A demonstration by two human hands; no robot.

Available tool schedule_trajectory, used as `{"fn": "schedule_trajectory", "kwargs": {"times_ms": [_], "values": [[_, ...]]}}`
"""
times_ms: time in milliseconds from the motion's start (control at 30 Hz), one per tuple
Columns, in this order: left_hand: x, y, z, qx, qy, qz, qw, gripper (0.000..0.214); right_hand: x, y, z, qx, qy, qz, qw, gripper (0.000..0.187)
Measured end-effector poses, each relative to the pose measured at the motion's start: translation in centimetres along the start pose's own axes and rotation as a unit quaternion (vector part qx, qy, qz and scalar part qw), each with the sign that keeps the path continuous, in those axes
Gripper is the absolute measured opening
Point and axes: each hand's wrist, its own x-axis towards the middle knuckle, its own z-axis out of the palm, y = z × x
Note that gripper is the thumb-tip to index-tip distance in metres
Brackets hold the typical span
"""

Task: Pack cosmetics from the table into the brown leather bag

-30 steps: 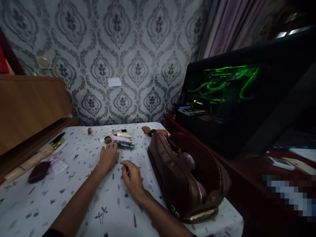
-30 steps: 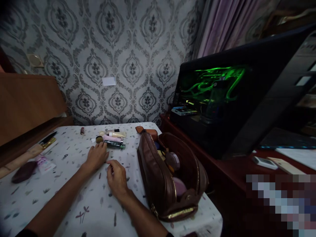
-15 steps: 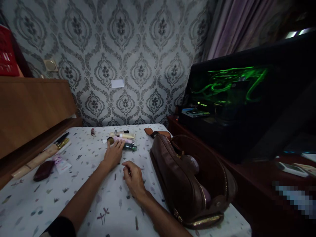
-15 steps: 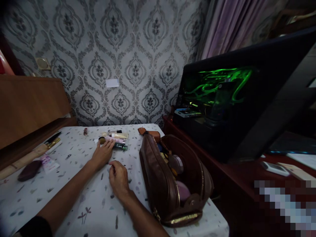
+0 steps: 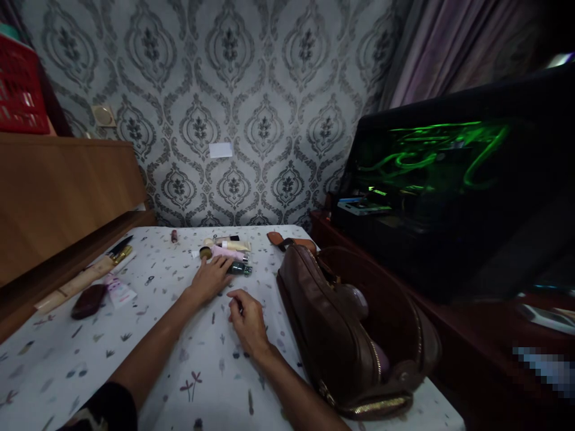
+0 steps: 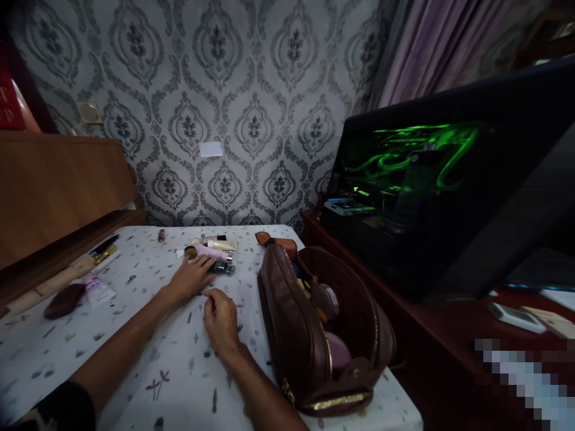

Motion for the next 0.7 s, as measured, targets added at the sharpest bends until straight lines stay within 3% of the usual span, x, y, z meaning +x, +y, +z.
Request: {"fn": "schedule_trajectory", "kwargs": {"times_ms": [433,700], "values": [[5.1,-1.2,1.0,-0.038,-0.046,-0.054,0.997,0.035,0.1,0.2,0.1,-0.011,0.012,0.005,1.000,0.031],[7.4,-2.6,0.3,-0.034,-0.028,-0.098,0.994,0.034,-0.1,0.0,0.5,-0.004,0.010,-0.004,1.000,0.032]]}}
